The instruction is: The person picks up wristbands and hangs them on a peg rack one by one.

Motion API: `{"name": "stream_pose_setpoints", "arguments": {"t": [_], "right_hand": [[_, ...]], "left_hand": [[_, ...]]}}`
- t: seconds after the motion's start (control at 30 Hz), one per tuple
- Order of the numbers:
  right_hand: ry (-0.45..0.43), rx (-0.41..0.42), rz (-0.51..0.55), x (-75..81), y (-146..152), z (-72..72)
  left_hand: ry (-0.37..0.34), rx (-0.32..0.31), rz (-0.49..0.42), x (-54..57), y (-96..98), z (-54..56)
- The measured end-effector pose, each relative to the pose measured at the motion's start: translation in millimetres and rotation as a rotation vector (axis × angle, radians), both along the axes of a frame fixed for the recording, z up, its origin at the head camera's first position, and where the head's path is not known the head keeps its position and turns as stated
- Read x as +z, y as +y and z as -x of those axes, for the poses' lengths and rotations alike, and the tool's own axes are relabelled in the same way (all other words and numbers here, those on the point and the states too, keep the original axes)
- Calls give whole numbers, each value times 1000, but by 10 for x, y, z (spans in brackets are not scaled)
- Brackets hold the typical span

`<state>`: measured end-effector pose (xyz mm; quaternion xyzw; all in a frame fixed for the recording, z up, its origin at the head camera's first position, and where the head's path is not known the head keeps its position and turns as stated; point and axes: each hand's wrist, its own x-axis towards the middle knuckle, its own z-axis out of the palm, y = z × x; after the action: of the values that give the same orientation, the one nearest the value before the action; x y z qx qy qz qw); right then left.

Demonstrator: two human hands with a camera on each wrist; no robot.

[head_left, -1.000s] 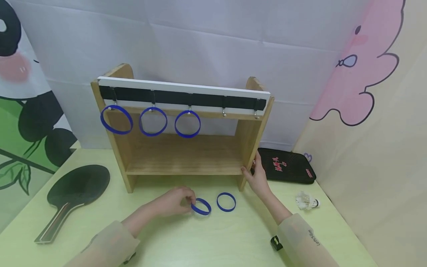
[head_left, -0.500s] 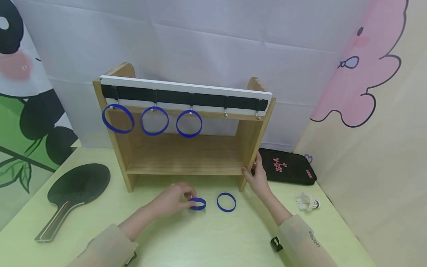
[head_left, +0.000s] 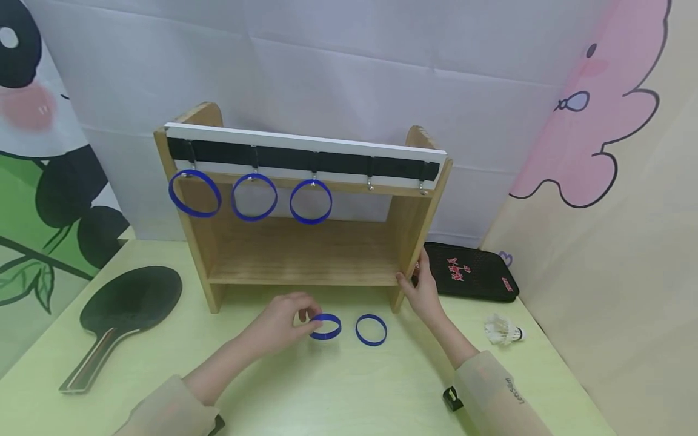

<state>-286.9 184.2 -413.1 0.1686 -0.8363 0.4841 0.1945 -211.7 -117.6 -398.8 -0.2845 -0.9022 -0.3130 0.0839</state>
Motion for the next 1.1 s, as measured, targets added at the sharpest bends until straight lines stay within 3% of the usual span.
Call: {"name": "stream_pose_setpoints", "arguments": {"t": [0.13,0.23,0.4,0.7,0.83,1.1], "right_hand": [[-3,3,3,13,-6,-4],[8,5,10,-124,45,120],[16,5,10,-155,47,136],[20,8,-12,141,-75,-120],[3,-4,-15,182,-81,-155],[1,5,-5,162,-63,-138]], "left_hand": [[29,2,-23,136,14,-64],[47,5,-46,242,18,-108],[87,13,-121,429,23,-172],[159,17,-224,774,53,-284],[166,17,-284,900,99,-312],[210,50,-491,1148,191,-319]]}}
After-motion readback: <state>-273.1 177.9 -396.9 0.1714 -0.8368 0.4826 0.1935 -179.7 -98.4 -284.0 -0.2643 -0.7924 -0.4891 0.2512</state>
